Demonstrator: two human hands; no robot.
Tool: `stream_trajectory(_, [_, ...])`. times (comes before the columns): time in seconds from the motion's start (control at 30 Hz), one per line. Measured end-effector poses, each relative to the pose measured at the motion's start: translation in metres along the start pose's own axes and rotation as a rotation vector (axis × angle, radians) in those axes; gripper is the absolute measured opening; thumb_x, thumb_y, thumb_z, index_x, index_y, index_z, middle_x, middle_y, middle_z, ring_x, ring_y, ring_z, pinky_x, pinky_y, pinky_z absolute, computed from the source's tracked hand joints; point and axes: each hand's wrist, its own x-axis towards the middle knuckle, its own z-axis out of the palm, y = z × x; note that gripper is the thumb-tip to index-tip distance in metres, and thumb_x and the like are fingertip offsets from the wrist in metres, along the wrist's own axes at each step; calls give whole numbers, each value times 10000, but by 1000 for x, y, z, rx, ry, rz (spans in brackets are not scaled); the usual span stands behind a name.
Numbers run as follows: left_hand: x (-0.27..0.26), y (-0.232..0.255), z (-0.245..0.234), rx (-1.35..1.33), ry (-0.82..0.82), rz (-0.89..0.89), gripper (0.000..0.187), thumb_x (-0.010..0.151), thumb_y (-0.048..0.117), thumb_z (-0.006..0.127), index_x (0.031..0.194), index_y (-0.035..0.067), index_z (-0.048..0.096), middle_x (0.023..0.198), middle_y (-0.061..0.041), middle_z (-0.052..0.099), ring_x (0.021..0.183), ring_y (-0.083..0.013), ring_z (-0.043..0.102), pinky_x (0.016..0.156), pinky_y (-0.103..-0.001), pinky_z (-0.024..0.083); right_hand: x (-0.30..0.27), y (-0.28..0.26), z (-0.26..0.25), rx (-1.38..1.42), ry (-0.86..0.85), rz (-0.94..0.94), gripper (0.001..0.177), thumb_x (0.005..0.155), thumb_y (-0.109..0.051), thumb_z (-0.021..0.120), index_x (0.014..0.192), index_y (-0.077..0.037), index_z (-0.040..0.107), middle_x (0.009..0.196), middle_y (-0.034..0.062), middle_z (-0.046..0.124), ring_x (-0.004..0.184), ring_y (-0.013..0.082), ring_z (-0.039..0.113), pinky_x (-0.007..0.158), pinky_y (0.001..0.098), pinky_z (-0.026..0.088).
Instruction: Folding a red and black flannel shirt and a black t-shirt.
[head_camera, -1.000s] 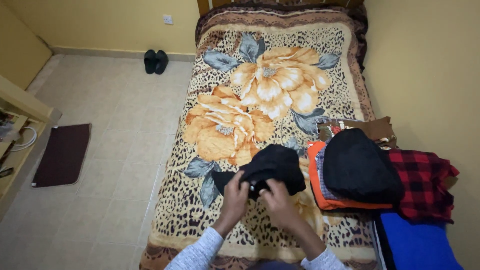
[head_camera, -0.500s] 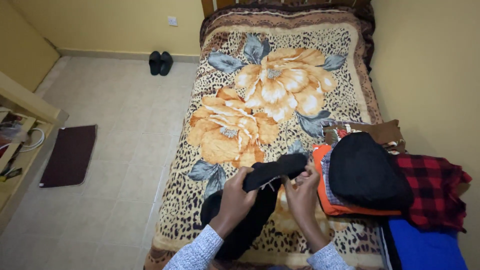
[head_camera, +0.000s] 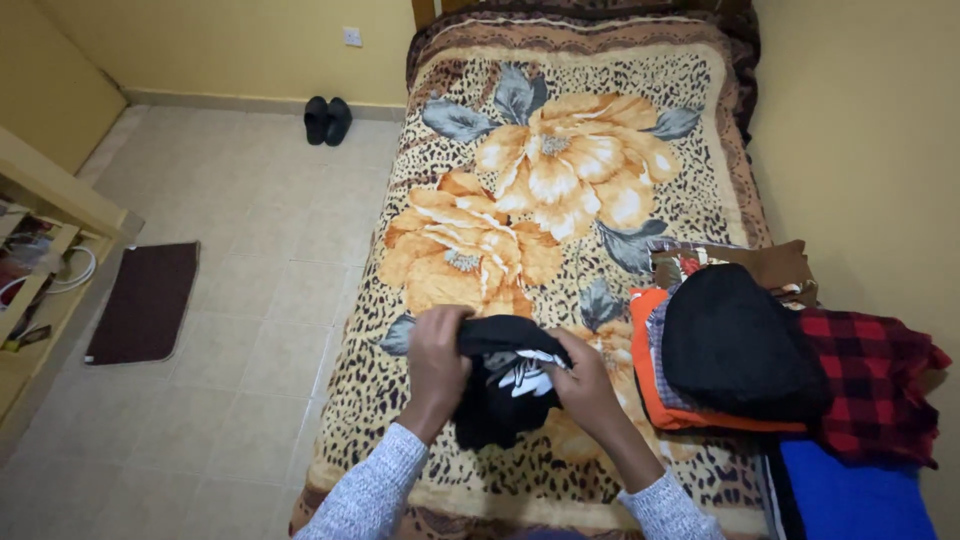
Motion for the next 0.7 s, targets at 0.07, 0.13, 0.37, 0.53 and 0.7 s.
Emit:
stream_trajectory(0.07, [-11, -36, 16, 80, 81, -28, 522, 616, -82, 610, 1123, 40, 642, 1088, -193, 656, 1089, -408, 597, 998, -453, 456, 0, 1, -3, -29, 29, -107, 343, 830, 46, 601, 1164, 16, 674, 982, 166, 752, 944, 219, 721, 861, 341, 563])
stream_trajectory(0.13, [-30, -88, 43, 117, 198, -231, 470, 624, -55, 669, 1088, 5, 620, 1046, -218, 620, 1034, -414, 580, 929, -444, 459, -1, -2, -8, -34, 230, -173, 397, 882, 14, 609, 1279, 8, 601, 1122, 147, 746, 1063, 208, 707, 937, 338, 520])
stream_trajectory(0.37, [-36, -106, 66, -480, -56, -858, 208, 853, 4, 643, 1060, 10, 662, 827, -66, 686, 761, -215, 636, 709, -356, 507, -8, -11, -30, -78, 348, -205, 388, 890, -9, 622, 1278, -6, 622, 1195, 176, 715, 1140, 265, 683, 978, 361, 500])
stream_trajectory(0.53, [-24, -84, 64, -687, -221, -635, 179, 914, 61, 597, 975, -29, 739, 825, -64, 721, 724, -113, 614, 671, -299, 496, -5, 20, -38, -353, 531, -162, 260, 916, -70, 650, 1166, -31, 708, 1112, 192, 739, 1064, 314, 714, 924, 373, 533])
stream_trajectory(0.7, [-15, -57, 59, -844, -346, -784, 241, 936, 154, 593, 1026, -13, 741, 866, -81, 744, 735, -146, 653, 700, -316, 533, -4, 25, -34, -285, 590, -12, 239, 914, -148, 699, 1115, -21, 701, 1064, 184, 742, 1017, 306, 732, 891, 375, 543])
